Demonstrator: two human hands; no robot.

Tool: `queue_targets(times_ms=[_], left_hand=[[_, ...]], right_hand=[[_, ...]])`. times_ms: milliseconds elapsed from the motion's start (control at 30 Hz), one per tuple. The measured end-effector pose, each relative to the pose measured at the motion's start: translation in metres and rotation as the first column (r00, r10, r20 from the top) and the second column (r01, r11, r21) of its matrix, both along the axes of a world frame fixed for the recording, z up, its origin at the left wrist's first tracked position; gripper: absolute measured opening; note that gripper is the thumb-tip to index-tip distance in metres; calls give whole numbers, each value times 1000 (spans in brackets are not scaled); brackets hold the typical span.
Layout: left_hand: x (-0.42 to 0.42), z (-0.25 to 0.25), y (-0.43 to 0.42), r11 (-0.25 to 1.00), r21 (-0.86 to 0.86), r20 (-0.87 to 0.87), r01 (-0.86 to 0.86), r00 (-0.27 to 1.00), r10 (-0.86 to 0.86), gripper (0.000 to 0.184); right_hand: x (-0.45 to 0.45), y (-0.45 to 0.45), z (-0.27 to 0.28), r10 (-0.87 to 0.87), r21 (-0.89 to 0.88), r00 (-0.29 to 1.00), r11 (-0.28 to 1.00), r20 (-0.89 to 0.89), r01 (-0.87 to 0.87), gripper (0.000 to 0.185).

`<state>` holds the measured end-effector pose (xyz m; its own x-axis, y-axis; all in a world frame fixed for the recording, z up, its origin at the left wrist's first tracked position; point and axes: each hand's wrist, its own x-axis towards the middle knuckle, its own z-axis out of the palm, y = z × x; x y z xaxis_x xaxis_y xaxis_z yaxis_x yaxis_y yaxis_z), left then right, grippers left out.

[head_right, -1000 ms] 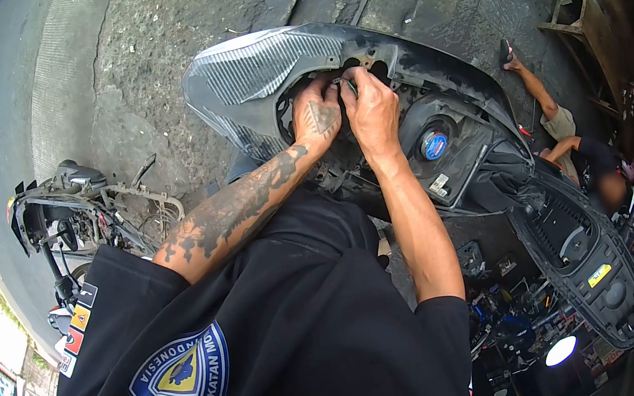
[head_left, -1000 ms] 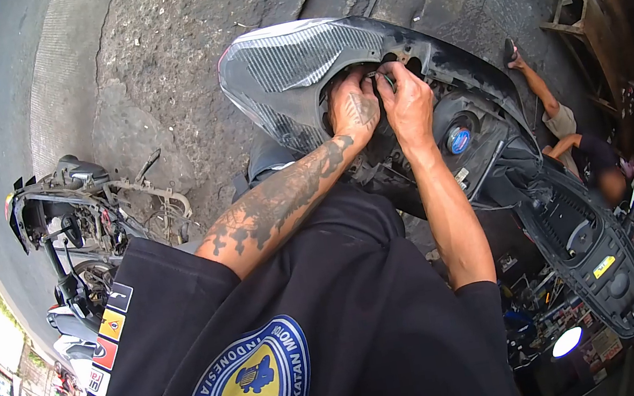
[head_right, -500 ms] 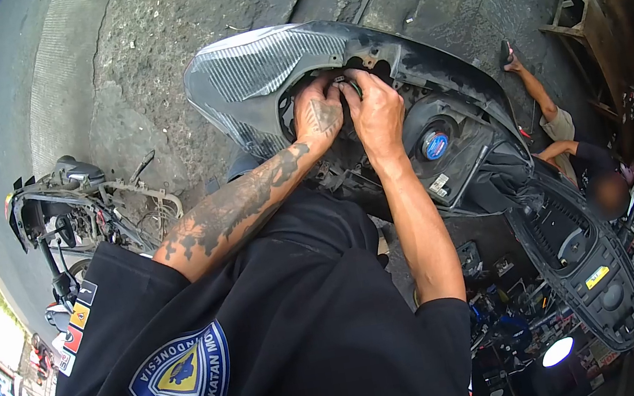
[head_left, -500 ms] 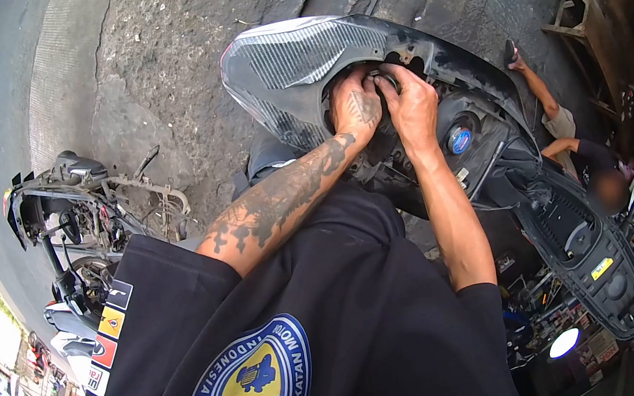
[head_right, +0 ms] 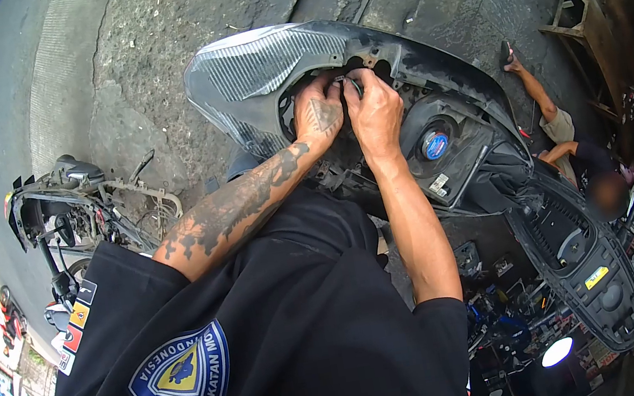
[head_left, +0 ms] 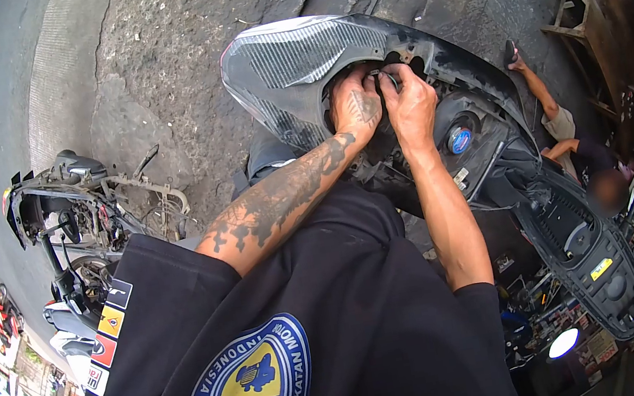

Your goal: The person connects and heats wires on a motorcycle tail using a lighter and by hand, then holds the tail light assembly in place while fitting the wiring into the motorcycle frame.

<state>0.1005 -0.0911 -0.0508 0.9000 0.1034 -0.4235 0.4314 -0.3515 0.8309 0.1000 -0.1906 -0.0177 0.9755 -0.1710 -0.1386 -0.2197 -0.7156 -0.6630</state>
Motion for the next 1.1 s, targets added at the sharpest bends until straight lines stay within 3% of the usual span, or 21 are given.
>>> queue_targets(times_ms=[200,267,400,467,633,733,833,867,967,1000,1033,1100], left_hand=[[-1,-6,0,999,45,13,24,1000,-25,27],[0,-3,-1,998,64,-17,28,999,-27,28],[-3,0,-1,998,57,-47,22,999,-19,35],[-5,-2,-3,997,70,-52,16,999,-13,37],[-14,3,-7,994,96,-53,53,997,-48,52],[-24,10,-10,995,60,-82,80,994,-75,73],[-31,8,-9,995,40,19,88,996,-89,76],[-29,23,-5,996,-24,-51,88,995,-89,77],[-29,50,9,976,-33,78,215,974,-212,77],[-25,67,16,947,-46,140,318,941,-309,71],[-25,80,18,930,47,153,365,917,-368,60],[-10,93,29,676,280,141,681,667,-731,52]], right_hand=[[-6,0,7,-122,141,992,983,43,115,13],[-9,-4,5,-188,224,979,954,-78,201,15],[-15,-16,-9,-234,388,960,880,-151,276,15],[-14,-21,-8,-273,487,915,781,-298,391,13],[-13,-21,-4,-286,468,901,779,-325,416,12],[-13,-17,1,-320,413,903,809,-285,417,13],[-21,-20,2,-353,412,902,804,-249,429,13],[-23,-20,2,-356,460,897,772,-261,440,13],[-29,-28,8,-370,565,881,676,-296,474,15],[-30,-31,12,-333,584,874,651,-354,485,15],[-31,-33,16,-292,602,865,626,-408,496,16],[-34,-34,23,-286,612,864,614,-416,498,16]])
